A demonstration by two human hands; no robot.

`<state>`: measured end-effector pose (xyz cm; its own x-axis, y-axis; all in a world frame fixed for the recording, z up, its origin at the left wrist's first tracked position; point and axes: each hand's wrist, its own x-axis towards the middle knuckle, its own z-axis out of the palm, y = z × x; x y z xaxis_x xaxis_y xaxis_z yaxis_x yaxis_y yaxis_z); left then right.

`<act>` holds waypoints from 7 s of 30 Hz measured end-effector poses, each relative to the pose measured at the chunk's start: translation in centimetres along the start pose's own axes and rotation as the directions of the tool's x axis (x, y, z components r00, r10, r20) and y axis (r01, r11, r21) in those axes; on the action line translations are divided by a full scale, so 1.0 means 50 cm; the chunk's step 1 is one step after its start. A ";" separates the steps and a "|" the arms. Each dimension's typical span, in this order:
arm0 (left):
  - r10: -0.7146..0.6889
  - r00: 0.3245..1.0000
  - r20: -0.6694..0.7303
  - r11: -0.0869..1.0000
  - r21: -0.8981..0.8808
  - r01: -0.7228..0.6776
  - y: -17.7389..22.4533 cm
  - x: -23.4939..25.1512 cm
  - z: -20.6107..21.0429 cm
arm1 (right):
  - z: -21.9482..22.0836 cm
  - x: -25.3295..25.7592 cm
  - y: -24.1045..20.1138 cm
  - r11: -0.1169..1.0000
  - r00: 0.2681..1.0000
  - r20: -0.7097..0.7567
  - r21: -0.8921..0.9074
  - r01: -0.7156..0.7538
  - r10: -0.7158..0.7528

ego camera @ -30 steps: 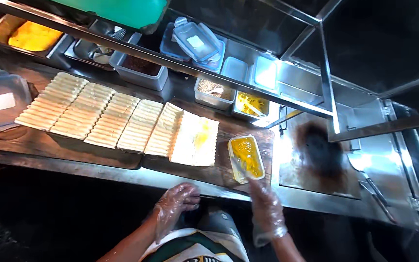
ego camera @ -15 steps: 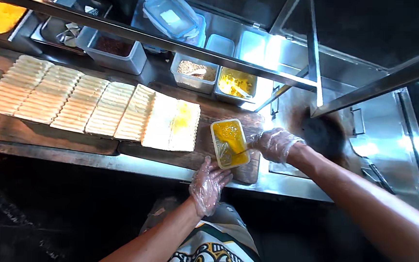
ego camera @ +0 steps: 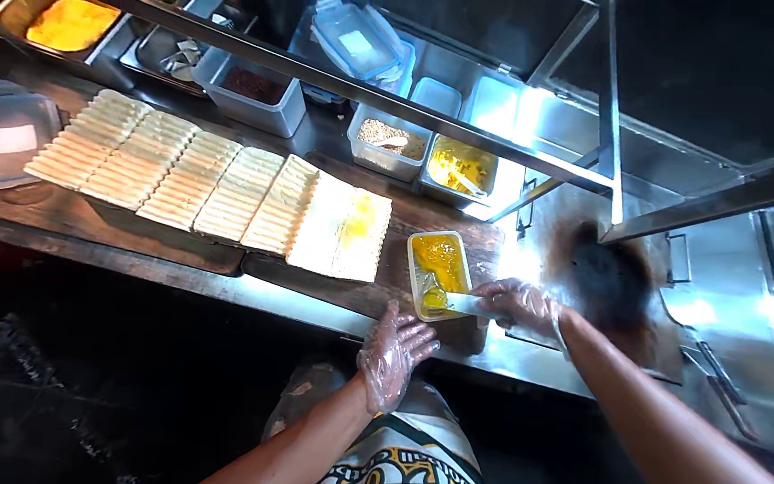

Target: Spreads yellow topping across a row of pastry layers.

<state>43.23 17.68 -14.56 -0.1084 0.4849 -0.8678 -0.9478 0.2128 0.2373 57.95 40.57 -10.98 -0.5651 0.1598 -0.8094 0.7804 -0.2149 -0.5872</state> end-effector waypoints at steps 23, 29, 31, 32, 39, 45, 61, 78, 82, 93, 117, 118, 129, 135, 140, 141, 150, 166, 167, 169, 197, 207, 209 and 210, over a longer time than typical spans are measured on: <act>0.063 0.994 -0.090 0.925 0.378 -0.025 0.231 -0.058 -0.368 | 0.464 0.184 -0.123 0.773 0.647 -0.641 -0.623 -0.124 -0.413; 0.151 0.977 -0.149 0.946 0.307 -0.099 0.247 -0.071 -0.373 | 0.412 0.142 -0.057 0.628 0.503 -0.536 -0.778 0.018 -0.679; 0.185 0.970 -0.160 0.938 0.324 -0.125 0.238 -0.088 -0.371 | 0.270 0.175 -0.083 0.419 0.601 -0.294 -0.905 0.076 -0.743; 0.214 0.963 -0.162 0.928 0.342 -0.149 0.233 -0.098 -0.371 | 0.201 0.192 -0.104 0.311 0.653 -0.184 -0.947 0.083 -0.735; 0.328 0.878 -0.348 0.932 0.274 -0.239 0.156 -0.160 -0.390 | 0.028 0.304 -0.224 0.121 0.712 0.071 -0.969 0.214 -0.698; 0.348 0.860 -0.373 0.936 0.197 -0.292 0.076 -0.176 -0.395 | 0.014 0.296 -0.210 0.259 0.703 -0.020 -0.937 0.236 -0.711; 0.384 0.855 -0.347 0.914 0.276 -0.298 0.085 -0.123 -0.321 | 0.027 0.261 -0.171 0.476 0.761 -0.253 -0.876 0.082 -0.597; 0.185 0.982 -0.031 0.961 0.216 -0.174 0.268 -0.016 -0.262 | 0.347 0.099 -0.085 0.794 0.752 -0.542 -0.606 -0.040 -0.376; 0.177 0.983 0.038 0.962 0.205 -0.181 0.304 0.003 -0.251 | 0.424 0.089 -0.043 0.864 0.586 -0.699 -0.503 0.006 -0.411; 0.168 0.979 0.118 0.954 0.232 -0.192 0.338 0.013 -0.243 | 0.532 0.176 -0.054 0.854 0.365 -0.794 -0.520 0.009 -0.487; 0.140 0.982 0.123 0.963 0.214 -0.164 0.373 0.011 -0.235 | 0.405 0.140 -0.089 0.939 0.726 -0.638 -0.342 0.034 -0.259; 0.144 0.982 0.124 0.962 0.214 -0.168 0.372 0.013 -0.234 | 0.415 0.144 -0.083 0.965 0.732 -0.639 -0.244 0.098 -0.236; 0.193 0.975 0.107 0.959 0.189 -0.210 0.342 0.007 -0.227 | 0.406 0.090 -0.038 0.202 0.940 -0.330 0.918 0.341 -0.086; 0.088 0.995 0.054 0.963 0.252 -0.099 0.230 -0.025 -0.201 | 0.338 0.024 0.060 0.934 0.527 -0.849 0.152 0.323 -0.044; -0.013 0.998 0.065 0.964 0.264 -0.005 0.124 -0.029 -0.147 | 0.364 -0.022 0.093 0.718 0.527 -0.827 -0.486 -0.498 -0.195; -0.009 0.997 0.082 0.963 0.271 -0.014 0.114 -0.026 -0.139 | 0.370 -0.040 0.092 0.676 0.534 -0.821 -0.511 -0.531 -0.202; 0.157 0.987 0.032 0.947 0.281 -0.159 0.153 -0.016 -0.159 | 0.294 -0.183 0.030 0.926 0.523 -0.809 -0.366 -0.093 -0.267; 0.332 0.943 -0.019 0.935 0.136 -0.326 0.272 -0.015 -0.208 | 0.478 0.130 -0.064 0.833 0.433 -0.748 -0.553 0.014 -0.504; 0.339 0.941 -0.013 0.933 0.131 -0.334 0.274 -0.011 -0.209 | 0.457 0.144 -0.090 0.852 0.458 -0.756 -0.523 0.008 -0.468; 0.359 0.933 -0.019 0.927 0.124 -0.354 0.278 -0.005 -0.207 | 0.423 0.191 -0.135 0.843 0.521 -0.726 -0.538 -0.023 -0.449; 0.429 0.890 0.152 0.803 0.387 -0.453 0.339 0.012 -0.192 | 0.574 0.134 -0.045 0.868 0.210 -0.866 -0.483 -0.116 -0.454; 0.525 0.835 0.164 0.728 0.422 -0.540 0.320 0.013 -0.181 | 0.622 0.168 -0.035 0.858 0.189 -0.844 -0.513 -0.013 -0.501; 0.543 0.829 0.136 0.733 0.405 -0.547 0.315 0.022 -0.172 | 0.570 0.188 -0.048 0.855 0.260 -0.832 -0.517 -0.040 -0.491; 0.552 0.825 0.124 0.729 0.408 -0.550 0.311 0.022 -0.171 | 0.554 0.190 -0.047 0.851 0.332 -0.813 -0.522 -0.050 -0.479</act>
<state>25.82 14.28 -15.56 -0.5756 0.6223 -0.5305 -0.5093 0.2347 0.8279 43.32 15.93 -17.38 -0.3435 0.9390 0.0150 0.8328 0.3119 -0.4574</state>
